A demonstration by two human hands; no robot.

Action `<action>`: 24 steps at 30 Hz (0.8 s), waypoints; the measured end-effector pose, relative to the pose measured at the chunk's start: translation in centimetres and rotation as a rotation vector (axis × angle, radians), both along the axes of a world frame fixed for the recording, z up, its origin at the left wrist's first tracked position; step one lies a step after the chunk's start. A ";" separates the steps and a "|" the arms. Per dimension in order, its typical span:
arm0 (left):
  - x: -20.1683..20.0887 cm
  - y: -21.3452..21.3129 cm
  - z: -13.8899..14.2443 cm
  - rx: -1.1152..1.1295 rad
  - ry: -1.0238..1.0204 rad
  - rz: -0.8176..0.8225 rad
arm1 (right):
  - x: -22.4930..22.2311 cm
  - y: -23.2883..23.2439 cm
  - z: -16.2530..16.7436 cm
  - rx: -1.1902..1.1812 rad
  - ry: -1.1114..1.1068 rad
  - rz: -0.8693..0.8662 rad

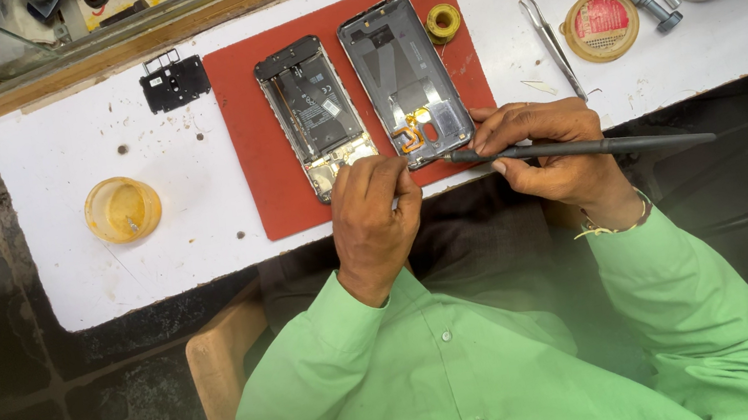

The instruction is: The person uses a soldering iron and tweezers to work on the internal components of a disassembled smartphone. They then apply a liquid from a small tube to the device and reassemble the phone with its back cover.

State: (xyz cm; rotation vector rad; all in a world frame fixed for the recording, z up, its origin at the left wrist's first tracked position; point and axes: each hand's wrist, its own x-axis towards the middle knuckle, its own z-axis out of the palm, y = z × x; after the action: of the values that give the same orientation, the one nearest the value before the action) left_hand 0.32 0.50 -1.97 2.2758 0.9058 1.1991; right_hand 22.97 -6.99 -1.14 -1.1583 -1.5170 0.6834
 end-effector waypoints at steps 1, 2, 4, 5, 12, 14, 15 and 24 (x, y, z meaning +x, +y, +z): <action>0.0 0.0 0.0 -0.001 0.000 0.000 | 0.0 0.0 0.0 0.001 -0.001 0.001; 0.0 0.0 0.0 -0.002 0.001 0.000 | 0.0 0.1 0.0 0.001 -0.002 0.002; 0.0 0.0 0.0 -0.002 0.002 0.001 | 0.0 0.1 -0.1 0.009 -0.011 0.001; 0.0 0.0 0.0 -0.002 0.002 0.002 | 0.1 0.1 -0.1 0.013 -0.015 0.001; 0.0 0.0 -0.1 0.007 0.000 0.006 | 0.1 0.1 -0.2 0.010 0.000 0.013; 0.1 0.0 -0.1 0.003 0.002 0.006 | 0.1 0.1 -0.1 0.011 0.012 0.026; 0.1 0.0 -0.1 0.007 0.002 0.008 | 0.1 0.1 -0.1 0.008 0.013 0.023; 0.1 0.0 -0.2 0.008 -0.002 0.007 | 1.9 0.6 -0.2 -0.071 0.193 0.121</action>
State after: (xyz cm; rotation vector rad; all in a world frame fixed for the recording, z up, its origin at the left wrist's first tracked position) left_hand 0.39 0.51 -2.15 2.2794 0.9108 1.2099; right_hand 24.88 -6.38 -1.32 -1.0268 -1.4161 0.9108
